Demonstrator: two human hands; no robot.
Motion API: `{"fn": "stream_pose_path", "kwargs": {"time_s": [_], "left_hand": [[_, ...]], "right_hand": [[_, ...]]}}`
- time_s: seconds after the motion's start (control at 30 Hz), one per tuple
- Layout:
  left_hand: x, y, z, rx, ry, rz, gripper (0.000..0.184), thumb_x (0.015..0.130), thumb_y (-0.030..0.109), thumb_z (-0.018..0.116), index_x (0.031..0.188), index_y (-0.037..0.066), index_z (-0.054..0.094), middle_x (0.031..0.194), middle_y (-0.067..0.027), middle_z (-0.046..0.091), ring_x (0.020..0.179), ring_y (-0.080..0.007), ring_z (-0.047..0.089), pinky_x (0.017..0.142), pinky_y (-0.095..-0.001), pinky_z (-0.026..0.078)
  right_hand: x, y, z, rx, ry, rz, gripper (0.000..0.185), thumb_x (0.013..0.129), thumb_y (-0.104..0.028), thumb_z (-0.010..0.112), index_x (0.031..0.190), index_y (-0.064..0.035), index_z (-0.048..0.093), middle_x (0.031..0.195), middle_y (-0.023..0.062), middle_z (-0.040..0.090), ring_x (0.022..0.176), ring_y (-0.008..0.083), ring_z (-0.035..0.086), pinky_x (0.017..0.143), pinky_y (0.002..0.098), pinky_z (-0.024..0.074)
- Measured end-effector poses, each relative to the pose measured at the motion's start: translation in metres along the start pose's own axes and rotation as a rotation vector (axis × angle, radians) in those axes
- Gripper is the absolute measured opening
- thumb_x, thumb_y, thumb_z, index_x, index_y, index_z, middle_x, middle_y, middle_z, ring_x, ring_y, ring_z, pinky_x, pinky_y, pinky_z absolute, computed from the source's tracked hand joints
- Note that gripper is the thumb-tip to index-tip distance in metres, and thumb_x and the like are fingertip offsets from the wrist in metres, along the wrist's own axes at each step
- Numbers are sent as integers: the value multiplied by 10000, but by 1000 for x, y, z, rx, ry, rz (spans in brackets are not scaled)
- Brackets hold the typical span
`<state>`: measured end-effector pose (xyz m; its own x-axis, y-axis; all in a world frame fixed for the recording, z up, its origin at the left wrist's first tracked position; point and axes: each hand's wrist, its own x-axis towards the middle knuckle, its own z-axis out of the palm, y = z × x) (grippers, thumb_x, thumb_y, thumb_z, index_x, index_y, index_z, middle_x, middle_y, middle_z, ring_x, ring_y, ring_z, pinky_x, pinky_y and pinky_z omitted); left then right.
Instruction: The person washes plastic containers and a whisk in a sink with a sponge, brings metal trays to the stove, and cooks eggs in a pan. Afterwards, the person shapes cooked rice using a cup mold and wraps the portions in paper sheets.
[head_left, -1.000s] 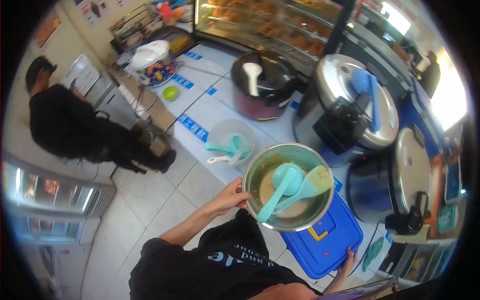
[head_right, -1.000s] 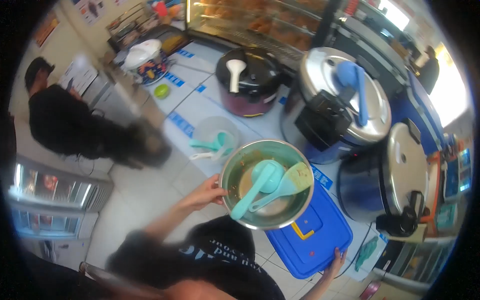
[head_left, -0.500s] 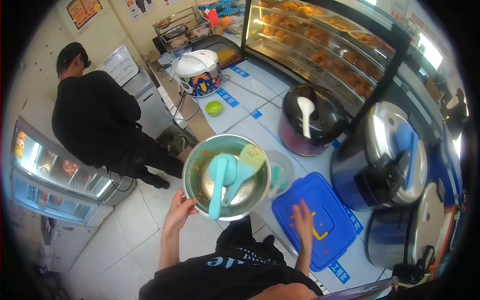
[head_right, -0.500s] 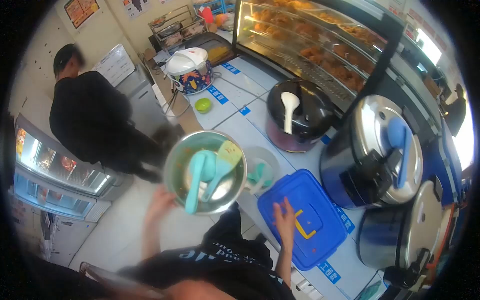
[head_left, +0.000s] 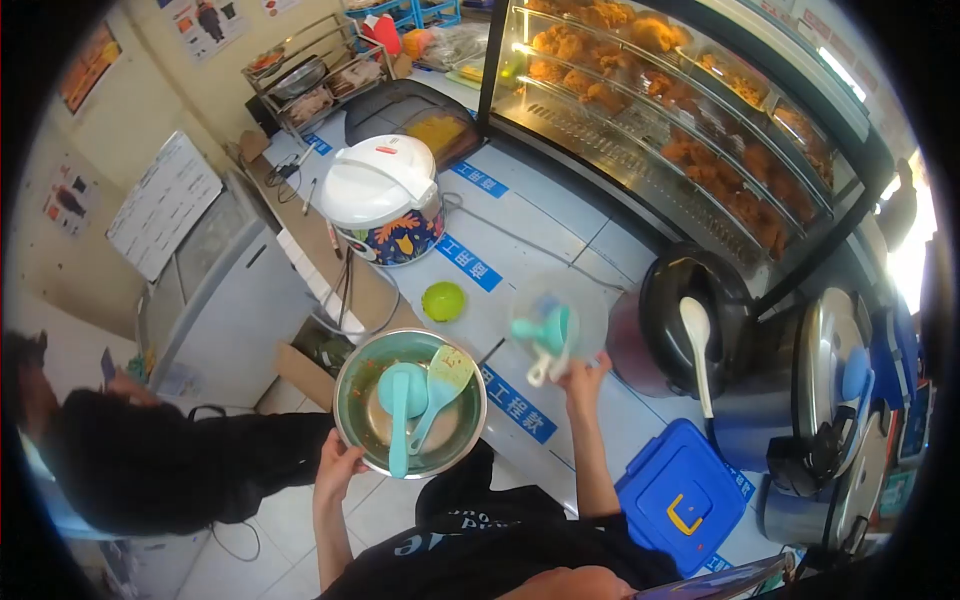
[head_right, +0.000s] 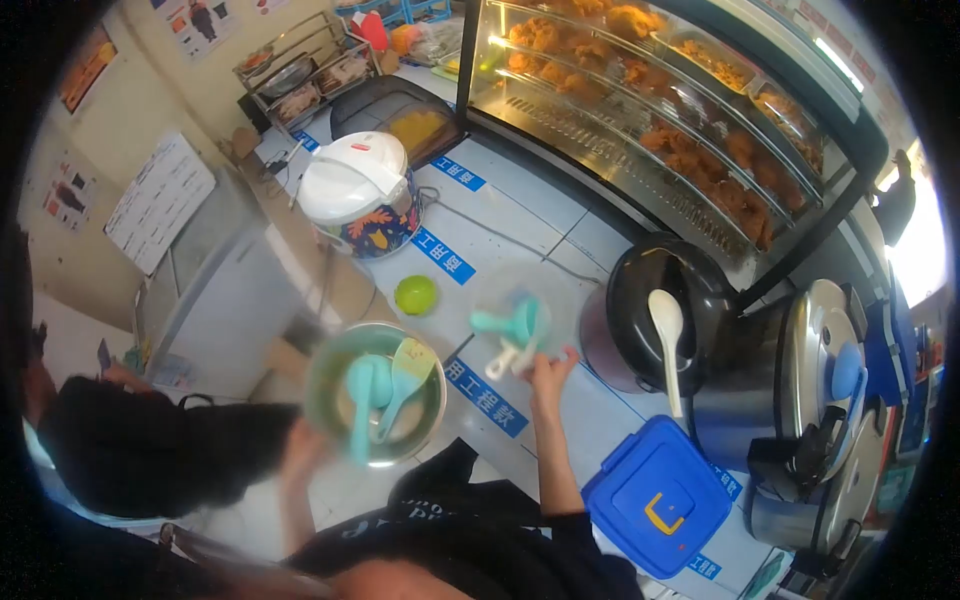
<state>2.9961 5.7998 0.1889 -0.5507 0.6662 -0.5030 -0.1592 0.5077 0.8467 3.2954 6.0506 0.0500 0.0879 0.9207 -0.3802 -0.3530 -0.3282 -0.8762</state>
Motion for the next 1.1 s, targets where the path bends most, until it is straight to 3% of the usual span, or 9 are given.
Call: {"fn": "stream_pose_path", "kwargs": {"time_s": [0.27, 0.43, 0.53, 0.67, 0.73, 0.83, 0.87, 0.97, 1.1], "left_hand": [[54, 6, 24, 60, -110, -96, 357, 773, 30, 576, 1104, 48, 445, 917, -95, 587, 640, -117, 602, 496, -204, 525], [110, -6, 99, -255, -217, -216, 335, 788, 42, 562, 1095, 57, 429, 944, -104, 576, 717, -124, 591, 524, -216, 522], [158, 5, 154, -456, -338, -253, 352, 795, 29, 533, 1121, 60, 403, 945, -106, 565, 701, -130, 573, 540, -237, 523], [213, 31, 219, -472, -432, -237, 417, 794, 14, 515, 1174, 68, 352, 999, -117, 546, 762, -147, 577, 563, -243, 520], [231, 25, 248, -514, -350, -8, 434, 820, 56, 541, 1197, 53, 327, 1123, -136, 486, 893, -174, 565, 688, -271, 516], [250, -5, 244, -477, -419, -41, 528, 842, 133, 576, 1271, 27, 285, 1245, -175, 390, 1088, -225, 472, 886, -369, 443], [249, -19, 236, -199, -237, 232, 604, 840, 197, 590, 1309, 21, 253, 1268, -195, 360, 1135, -262, 423, 940, -410, 375], [216, 26, 177, 850, 112, 843, 782, 825, 347, 597, 1393, 34, 162, 1298, -249, 315, 1203, -374, 326, 987, -482, 272], [269, 10, 156, 1085, 467, 624, 683, 794, 371, 597, 1314, 16, 333, 1228, -251, 412, 1129, -400, 414, 899, -472, 366]], "right_hand": [[112, -39, 112, 98, 63, 2, 613, 799, -40, 488, 1237, -100, 63, 1040, 264, 464, 669, 306, 619, 591, 389, 566], [209, -72, 153, 61, -9, -116, 631, 801, -43, 491, 1236, -111, 40, 1052, 243, 450, 742, 335, 618, 633, 412, 569], [230, -87, 149, -108, -44, 74, 636, 814, -80, 526, 1274, -97, 87, 1004, 162, 483, 734, 252, 600, 601, 350, 539], [146, -111, 106, -450, 5, -690, 346, 858, -91, 509, 1196, -65, 438, 771, 20, 515, 625, 90, 486, 540, 223, 380], [78, -102, 74, -303, -22, -626, 277, 859, -52, 459, 1134, -58, 487, 717, 25, 520, 591, 92, 500, 517, 228, 404], [-6, -29, 24, -300, -9, -146, 295, 835, -38, 414, 1120, -55, 489, 656, 38, 527, 481, 110, 506, 433, 235, 409], [-35, -9, 17, -358, 7, 101, 265, 823, -52, 433, 1067, -63, 536, 637, 37, 527, 488, 106, 519, 447, 235, 424], [-105, 48, -4, -594, -110, 213, 206, 820, -68, 477, 987, -68, 596, 664, 34, 549, 503, 95, 535, 468, 240, 448], [-136, 44, 2, -525, -183, 123, 193, 807, -49, 504, 962, -64, 616, 686, 44, 574, 542, 97, 540, 475, 243, 438]]}}
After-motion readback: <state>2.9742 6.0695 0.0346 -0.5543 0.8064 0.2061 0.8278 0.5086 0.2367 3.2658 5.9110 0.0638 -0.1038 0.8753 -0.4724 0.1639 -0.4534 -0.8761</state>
